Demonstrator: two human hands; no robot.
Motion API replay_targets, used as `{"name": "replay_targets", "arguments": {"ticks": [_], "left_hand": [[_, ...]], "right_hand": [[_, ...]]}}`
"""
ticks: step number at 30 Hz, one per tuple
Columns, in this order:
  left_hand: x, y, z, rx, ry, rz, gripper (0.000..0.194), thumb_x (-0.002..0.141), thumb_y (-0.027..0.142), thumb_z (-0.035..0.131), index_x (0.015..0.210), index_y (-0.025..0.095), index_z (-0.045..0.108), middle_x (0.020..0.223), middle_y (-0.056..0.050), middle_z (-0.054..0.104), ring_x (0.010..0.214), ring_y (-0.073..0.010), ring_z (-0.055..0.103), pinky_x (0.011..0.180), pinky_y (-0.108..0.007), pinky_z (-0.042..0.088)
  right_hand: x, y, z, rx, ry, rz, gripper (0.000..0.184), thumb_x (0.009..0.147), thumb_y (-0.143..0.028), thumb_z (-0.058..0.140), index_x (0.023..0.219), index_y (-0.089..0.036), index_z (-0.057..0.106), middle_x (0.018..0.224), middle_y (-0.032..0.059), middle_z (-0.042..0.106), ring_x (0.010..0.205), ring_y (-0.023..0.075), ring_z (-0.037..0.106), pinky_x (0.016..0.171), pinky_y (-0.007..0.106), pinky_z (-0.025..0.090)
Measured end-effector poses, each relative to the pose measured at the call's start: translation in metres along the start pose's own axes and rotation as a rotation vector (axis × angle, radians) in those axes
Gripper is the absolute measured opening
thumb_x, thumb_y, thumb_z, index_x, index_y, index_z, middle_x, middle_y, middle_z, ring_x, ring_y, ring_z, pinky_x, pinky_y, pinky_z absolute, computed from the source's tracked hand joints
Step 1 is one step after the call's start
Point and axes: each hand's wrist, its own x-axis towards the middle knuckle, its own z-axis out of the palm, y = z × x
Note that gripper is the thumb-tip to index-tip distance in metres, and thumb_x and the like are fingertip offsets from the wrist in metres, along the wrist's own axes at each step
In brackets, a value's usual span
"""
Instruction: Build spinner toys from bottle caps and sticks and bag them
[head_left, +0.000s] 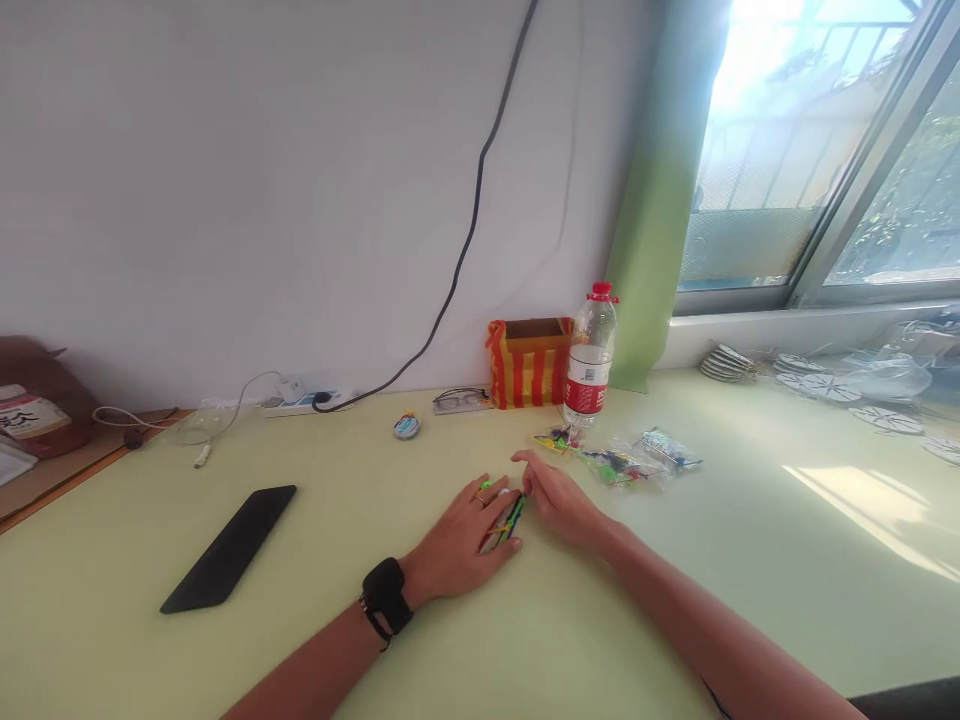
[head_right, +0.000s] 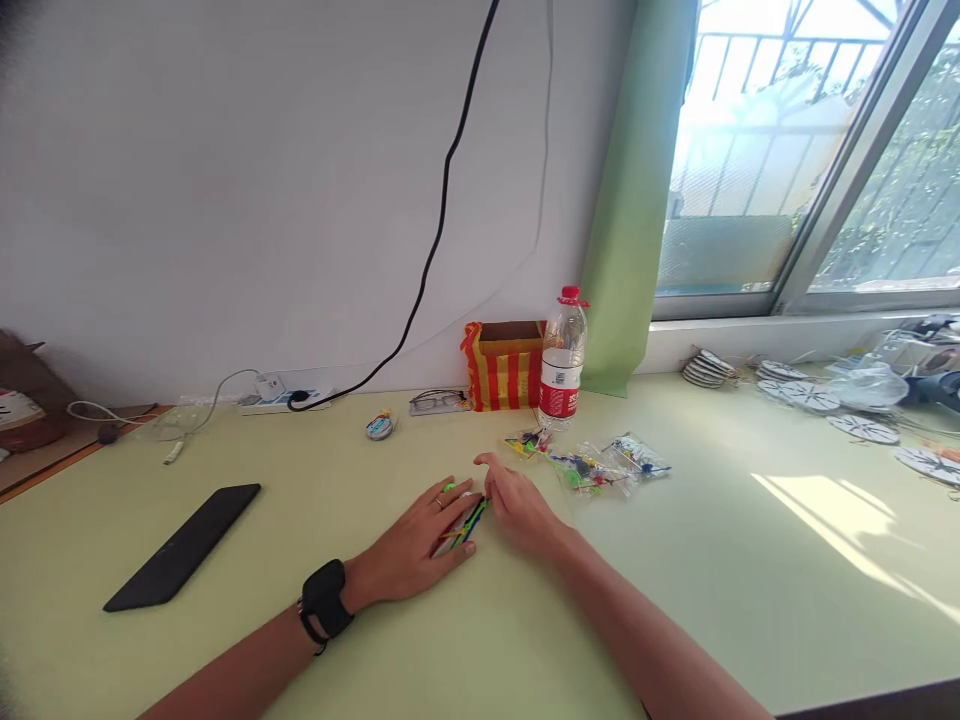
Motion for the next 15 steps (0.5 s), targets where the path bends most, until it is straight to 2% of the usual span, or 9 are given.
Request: {"name": "replay_targets", "arguments": {"ticks": [2,4,7,10,15], "left_hand": [[0.005,0.012,0.002,-0.032,-0.017,0.082,0.056,0.098,0.043,0.059,0.152,0.033,0.045,0.157,-0.004,0.049,0.148,-0.0325,0.039,0.124,-0.055,0.031],[0.006,0.016,0.001,-0.068,0.003,0.103,0.058,0.097,0.042,0.061,0.152,0.033,0.045,0.157,-0.005,0.049,0.147,-0.0335,0.04,0.124,-0.057,0.032],[0.004,0.011,-0.002,-0.162,0.073,0.063,0.058,0.093,0.04,0.067,0.148,0.033,0.049,0.156,-0.007,0.049,0.146,-0.0346,0.042,0.119,-0.055,0.04],[0.0,0.001,-0.007,-0.244,0.124,0.021,0.055,0.091,0.03,0.069,0.144,0.034,0.053,0.15,-0.007,0.055,0.139,-0.0319,0.05,0.116,-0.052,0.045],[-0.001,-0.018,-0.011,-0.253,0.207,-0.048,0.051,0.09,0.024,0.066,0.139,0.031,0.054,0.142,-0.008,0.058,0.132,-0.0292,0.054,0.114,-0.051,0.046]], "right_hand": [[0.001,-0.001,0.0,0.007,-0.019,-0.052,0.032,0.103,-0.019,0.031,0.126,-0.022,0.053,0.106,0.008,0.068,0.094,0.0213,0.064,0.087,0.035,0.05],[0.001,-0.002,-0.001,0.013,-0.039,-0.081,0.029,0.105,-0.024,0.031,0.118,-0.023,0.057,0.112,0.0084,0.068,0.1,0.0215,0.064,0.091,0.035,0.049],[0.002,-0.002,-0.003,0.029,-0.077,-0.076,0.031,0.107,-0.027,0.031,0.123,-0.024,0.057,0.11,0.0068,0.071,0.098,0.0209,0.066,0.089,0.034,0.05],[0.002,-0.003,-0.005,0.007,-0.098,-0.041,0.03,0.107,-0.029,0.036,0.127,-0.024,0.057,0.106,0.0061,0.073,0.094,0.021,0.066,0.083,0.033,0.05],[0.001,-0.005,-0.008,0.035,-0.118,-0.019,0.03,0.106,-0.034,0.039,0.105,-0.022,0.066,0.091,0.0036,0.072,0.08,0.0182,0.063,0.075,0.029,0.047]]}}
